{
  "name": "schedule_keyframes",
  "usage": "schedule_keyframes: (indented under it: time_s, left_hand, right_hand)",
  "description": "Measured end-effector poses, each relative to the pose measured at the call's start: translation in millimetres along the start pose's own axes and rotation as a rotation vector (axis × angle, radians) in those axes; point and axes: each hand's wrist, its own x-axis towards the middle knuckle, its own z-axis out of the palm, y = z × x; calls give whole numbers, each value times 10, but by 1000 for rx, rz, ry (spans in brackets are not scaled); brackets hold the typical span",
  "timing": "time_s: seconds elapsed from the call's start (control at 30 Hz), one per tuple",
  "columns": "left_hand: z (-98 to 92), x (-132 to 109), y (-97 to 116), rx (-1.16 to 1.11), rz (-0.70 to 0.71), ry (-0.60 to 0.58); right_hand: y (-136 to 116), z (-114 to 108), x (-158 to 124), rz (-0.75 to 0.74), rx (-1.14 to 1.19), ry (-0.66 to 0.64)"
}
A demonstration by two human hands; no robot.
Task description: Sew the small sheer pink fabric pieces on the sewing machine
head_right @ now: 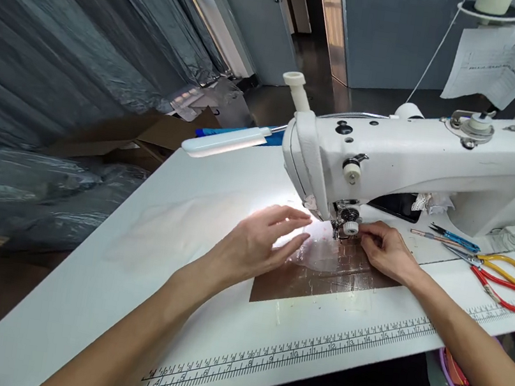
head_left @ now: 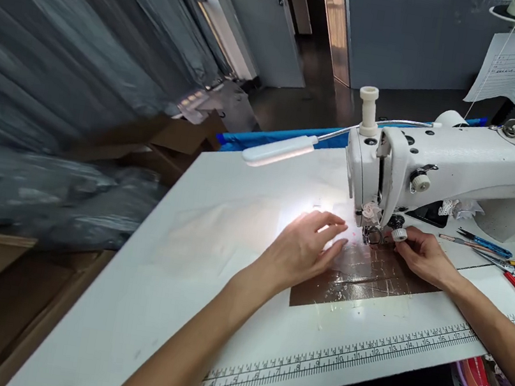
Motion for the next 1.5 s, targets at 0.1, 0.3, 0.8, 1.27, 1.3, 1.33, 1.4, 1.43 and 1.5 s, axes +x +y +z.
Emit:
schedule_keyframes:
  time_s: [0.1, 0.3, 0.8, 1.27, 1.3, 1.33, 1.4, 1.43, 1.5]
  left_hand:
    - [39, -82, 132, 5, 116, -76]
    - [284, -185, 173, -246, 130, -101]
    - [314, -158, 233, -419, -80, 161]
    - [408, -156, 267, -236, 111, 148]
    - [409, -159, 266, -226, 111, 140]
    - [409, -163, 265, -217, 111, 129]
    - [410, -169, 261, -200, 109, 110]
    - [411, -172, 260, -194, 110, 102]
    - [412, -174, 258, -183, 115, 94]
  right_hand:
    - [-30, 33, 1, -6, -28, -21]
    - [-252, -41, 115, 31, -278, -260]
    - [-162, -56, 98, -57, -209, -210]
    - [-16, 40, 10, -347, -615, -282]
    - [-19, 40, 11, -353, -619, -282]
    - [-22, 40, 11, -358, -621, -281]
    - [-25, 40, 11, -365, -626, -281]
    - [-25, 41, 10, -367, -627, -282]
    - [-23, 42, 7, -368, -625, -282]
